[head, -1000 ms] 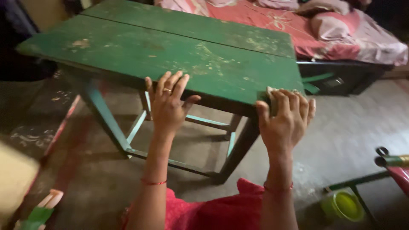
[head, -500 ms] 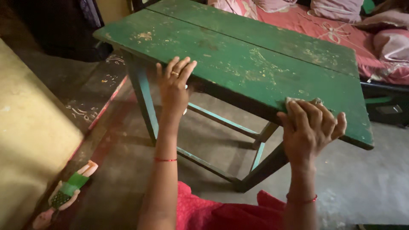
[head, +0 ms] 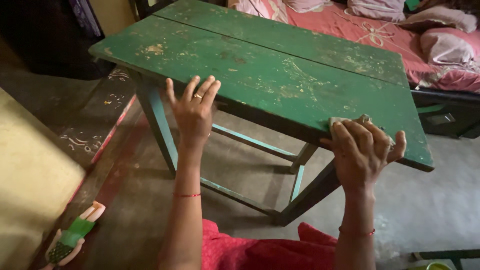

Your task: The person sands the legs and tabletop of a green wooden table using a sanding block. They work on each leg individually and then move to the tabletop surface.

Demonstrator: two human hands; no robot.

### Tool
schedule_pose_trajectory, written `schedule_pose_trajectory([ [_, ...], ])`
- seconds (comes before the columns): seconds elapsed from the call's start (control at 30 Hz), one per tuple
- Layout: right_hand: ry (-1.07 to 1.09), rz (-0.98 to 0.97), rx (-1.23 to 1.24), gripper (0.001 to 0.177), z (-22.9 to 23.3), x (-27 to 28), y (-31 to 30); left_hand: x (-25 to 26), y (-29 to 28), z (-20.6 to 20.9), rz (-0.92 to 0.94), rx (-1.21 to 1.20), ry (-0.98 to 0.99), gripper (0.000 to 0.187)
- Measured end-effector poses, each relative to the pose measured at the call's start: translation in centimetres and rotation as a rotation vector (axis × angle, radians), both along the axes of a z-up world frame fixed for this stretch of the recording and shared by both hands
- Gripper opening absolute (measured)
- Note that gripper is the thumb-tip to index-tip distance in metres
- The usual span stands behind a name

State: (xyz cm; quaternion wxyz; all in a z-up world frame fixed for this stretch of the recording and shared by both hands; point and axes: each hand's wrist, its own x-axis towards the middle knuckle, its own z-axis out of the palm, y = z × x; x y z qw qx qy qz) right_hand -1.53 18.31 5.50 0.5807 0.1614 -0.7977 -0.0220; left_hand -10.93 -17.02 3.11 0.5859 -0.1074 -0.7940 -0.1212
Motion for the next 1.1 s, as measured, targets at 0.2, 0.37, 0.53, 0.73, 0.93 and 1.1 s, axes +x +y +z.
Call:
schedule_pose_trajectory([
  [0.2,0.052,-0.044,0.032,0.018,-0.5,-1.4,1.7,0.2,1.2,0.0,-0.030,-0.003,0.084,0.022],
  [0.37,0.010,-0.031,-0.027,0.015,-0.4,-1.9,3.4,0.8,2.9,-0.1,-0.075,-0.038,0.103,0.021],
  [0.53,-0.184,0.031,-0.152,0.034,1.7,0.1,2.3,0.6,3.8,-0.6,-0.114,0.065,0.055,0.029],
  [0.73,-0.224,0.036,-0.182,0.050,2.7,1.0,-1.9,-0.3,3.9,-1.2,-0.187,0.148,0.029,0.038],
  [0.93,-0.173,-0.137,-0.135,0.013,-0.6,-0.8,2.9,-0.2,1.7,-0.5,-0.227,0.128,-0.028,0.056],
  [1.1,-0.083,-0.268,-0.264,0.020,-1.5,-0.5,7.4,0.0,-0.3,-0.4,-0.197,0.187,-0.072,0.060],
])
